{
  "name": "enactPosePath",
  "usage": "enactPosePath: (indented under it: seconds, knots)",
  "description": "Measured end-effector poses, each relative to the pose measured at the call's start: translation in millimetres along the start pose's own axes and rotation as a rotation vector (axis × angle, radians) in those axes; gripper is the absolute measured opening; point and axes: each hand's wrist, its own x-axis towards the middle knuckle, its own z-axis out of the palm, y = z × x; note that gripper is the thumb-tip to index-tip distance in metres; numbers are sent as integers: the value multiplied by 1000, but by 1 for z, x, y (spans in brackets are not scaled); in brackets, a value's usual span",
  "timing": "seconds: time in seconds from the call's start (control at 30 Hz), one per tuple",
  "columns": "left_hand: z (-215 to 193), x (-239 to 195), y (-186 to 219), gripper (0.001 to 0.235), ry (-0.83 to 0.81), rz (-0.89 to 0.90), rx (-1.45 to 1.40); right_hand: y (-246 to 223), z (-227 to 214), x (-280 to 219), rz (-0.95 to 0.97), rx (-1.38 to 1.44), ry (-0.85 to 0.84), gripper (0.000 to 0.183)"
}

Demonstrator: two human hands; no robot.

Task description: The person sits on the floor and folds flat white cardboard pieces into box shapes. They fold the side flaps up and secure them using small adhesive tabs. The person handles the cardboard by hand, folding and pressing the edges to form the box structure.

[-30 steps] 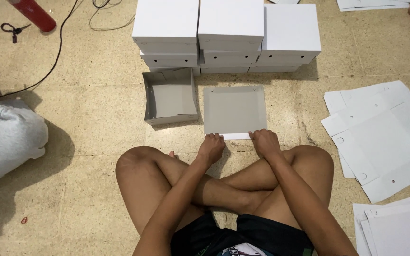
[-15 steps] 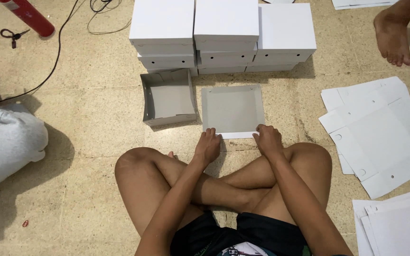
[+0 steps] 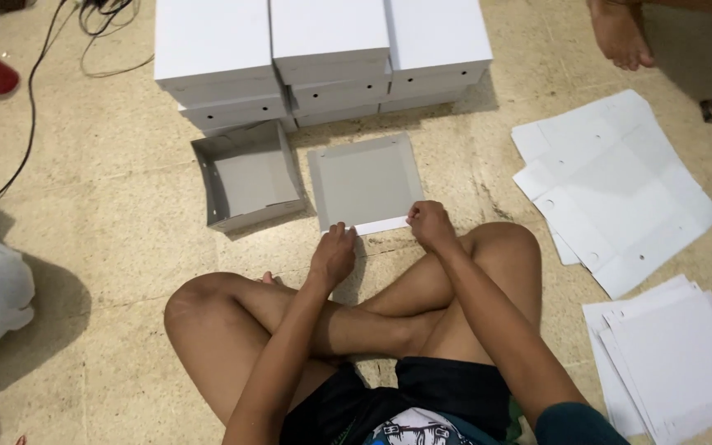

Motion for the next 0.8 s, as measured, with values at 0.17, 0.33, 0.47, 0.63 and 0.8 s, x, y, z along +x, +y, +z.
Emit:
enactPosePath:
  seconds: [0.17, 0.33, 0.47, 0.63, 0.8]
  knots:
    - [-15, -5, 4, 50, -25, 16, -56, -33, -15, -23, -31, -198, 8, 23]
    - [-4, -5, 1, 53, -32, 19, -97, -14, -9, -12, -48, -202, -15, 24]
    - [-18, -6, 5, 53, -52, 1, 22, -20, -9, -14, -87, -280, -40, 23]
    - [1, 6, -2, 52, -76, -21, -14, 0, 6, 8, -110, -342, -91, 23]
    - [-5, 40, -6, 26, 107, -13, -68, -3, -1, 27, -117, -442, -102, 19]
